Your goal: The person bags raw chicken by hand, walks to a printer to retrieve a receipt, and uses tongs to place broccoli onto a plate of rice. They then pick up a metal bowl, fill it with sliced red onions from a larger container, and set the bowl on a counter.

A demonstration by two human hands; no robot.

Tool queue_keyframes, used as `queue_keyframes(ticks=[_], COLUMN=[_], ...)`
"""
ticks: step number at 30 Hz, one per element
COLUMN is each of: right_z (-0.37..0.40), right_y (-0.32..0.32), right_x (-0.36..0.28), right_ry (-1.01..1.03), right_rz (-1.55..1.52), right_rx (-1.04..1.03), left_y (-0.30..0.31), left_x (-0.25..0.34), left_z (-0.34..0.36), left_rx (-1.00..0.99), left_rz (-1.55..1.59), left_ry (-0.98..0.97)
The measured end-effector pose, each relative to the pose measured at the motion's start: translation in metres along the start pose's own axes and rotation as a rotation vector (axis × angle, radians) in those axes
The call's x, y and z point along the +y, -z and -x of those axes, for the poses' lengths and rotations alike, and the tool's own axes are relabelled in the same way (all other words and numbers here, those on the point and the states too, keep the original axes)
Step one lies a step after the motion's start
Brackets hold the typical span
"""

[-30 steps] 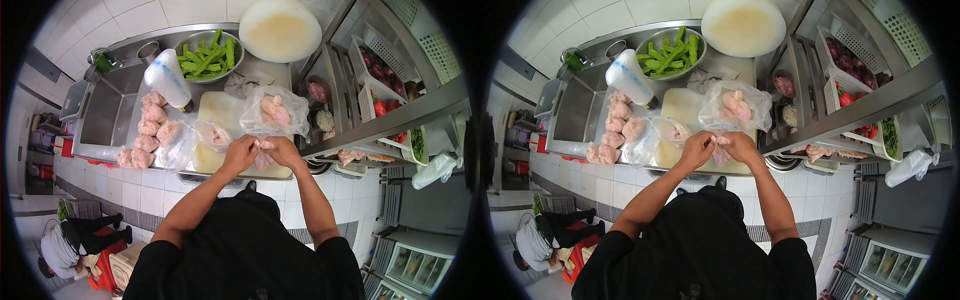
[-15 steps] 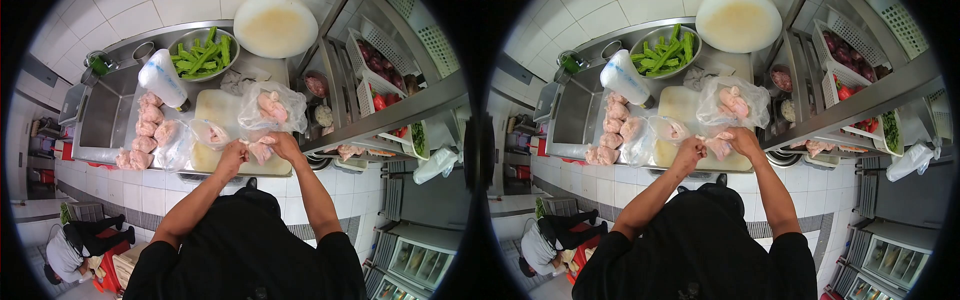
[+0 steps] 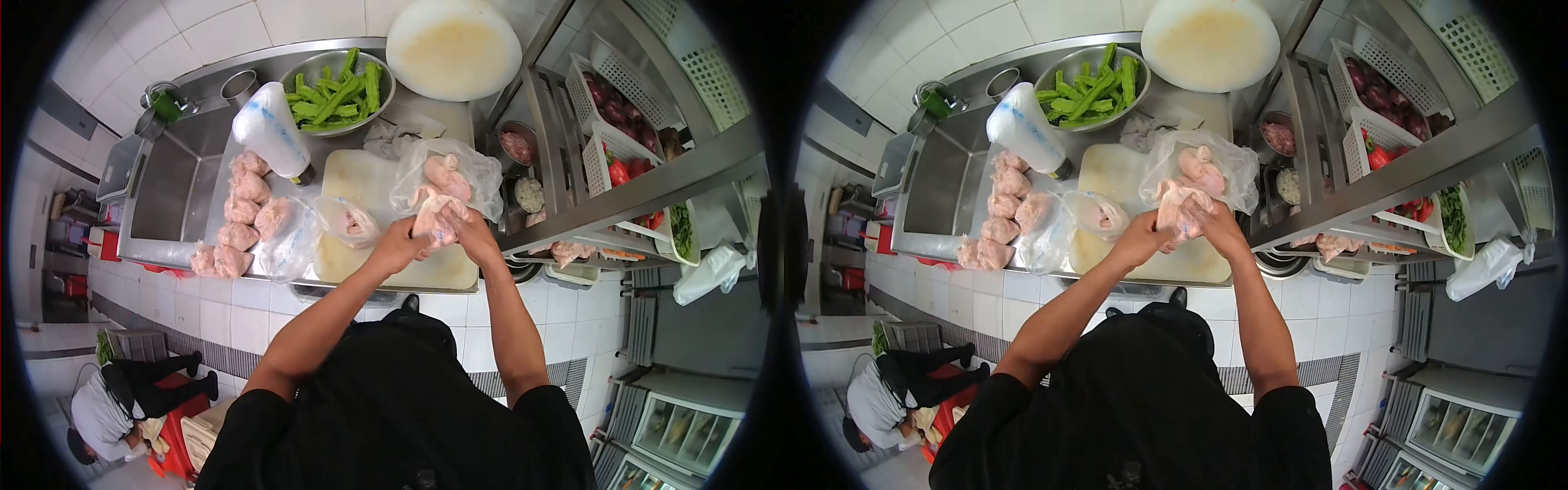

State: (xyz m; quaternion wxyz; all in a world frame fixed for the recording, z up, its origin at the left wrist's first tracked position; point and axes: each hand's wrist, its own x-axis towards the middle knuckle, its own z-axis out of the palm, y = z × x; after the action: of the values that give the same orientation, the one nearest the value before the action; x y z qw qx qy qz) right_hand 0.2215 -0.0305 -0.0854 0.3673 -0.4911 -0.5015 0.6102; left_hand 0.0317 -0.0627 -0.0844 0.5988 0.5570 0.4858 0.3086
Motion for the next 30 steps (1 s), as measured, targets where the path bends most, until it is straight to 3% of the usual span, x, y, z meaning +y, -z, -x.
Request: queue_keyframes(ticks=[2,5,9,11,15,18,20,23,25,28,30], right_z=[-0.001,-0.001,0.008,0.016,0.006,0.007,0.006,0.001,0.004,0.018,0.010], right_y=[0.007,0.013,-0.004,-0.034,-0.045,-0.047,-0.044,-0.040,-0.048,-0.066,-0.063], right_x=[-0.003,0.004,0.000,-0.006,0.000,-0.010,-0.011,-0.005,-0.012,-0.036,-0.026], right_ry=[-0.057,-0.108,-0.173,-0.122,0.077,0.109,0.103,0.052,-0.037,-0.110,-0.037], right_rz=[-0.052,-0.191,-0.289,-0.280,-0.185,-0.265,-0.325,-0.176,-0.376,-0.291,-0.282], right_rx=[0.001,-0.017,-0.037,-0.069,-0.037,0.075,0.114,0.155,0.077,-0.044,-0.064], left_y=[0.000,0.005,0.004,-0.012,-0.015,-0.012,-0.012,-0.004,0.000,0.002,0.005], left_x=[0.000,0.011,0.009,0.004,-0.020,-0.013,0.005,0.010,0.010,0.013,0.010], left_z=[-0.001,0.004,0.012,0.007,0.002,0.011,0.022,0.032,0.033,0.031,0.027], left_rx=[0.073,0.147,0.237,0.403,0.432,0.277,0.229,0.275,0.295,0.316,0.313], left_rz=[0.304,0.388,0.389,0.245,0.236,0.331,0.657,0.575,0.454,0.300,0.263], left_ry=[0.042,0.129,0.130,-0.030,-0.084,0.067,0.005,0.100,0.102,0.115,0.121])
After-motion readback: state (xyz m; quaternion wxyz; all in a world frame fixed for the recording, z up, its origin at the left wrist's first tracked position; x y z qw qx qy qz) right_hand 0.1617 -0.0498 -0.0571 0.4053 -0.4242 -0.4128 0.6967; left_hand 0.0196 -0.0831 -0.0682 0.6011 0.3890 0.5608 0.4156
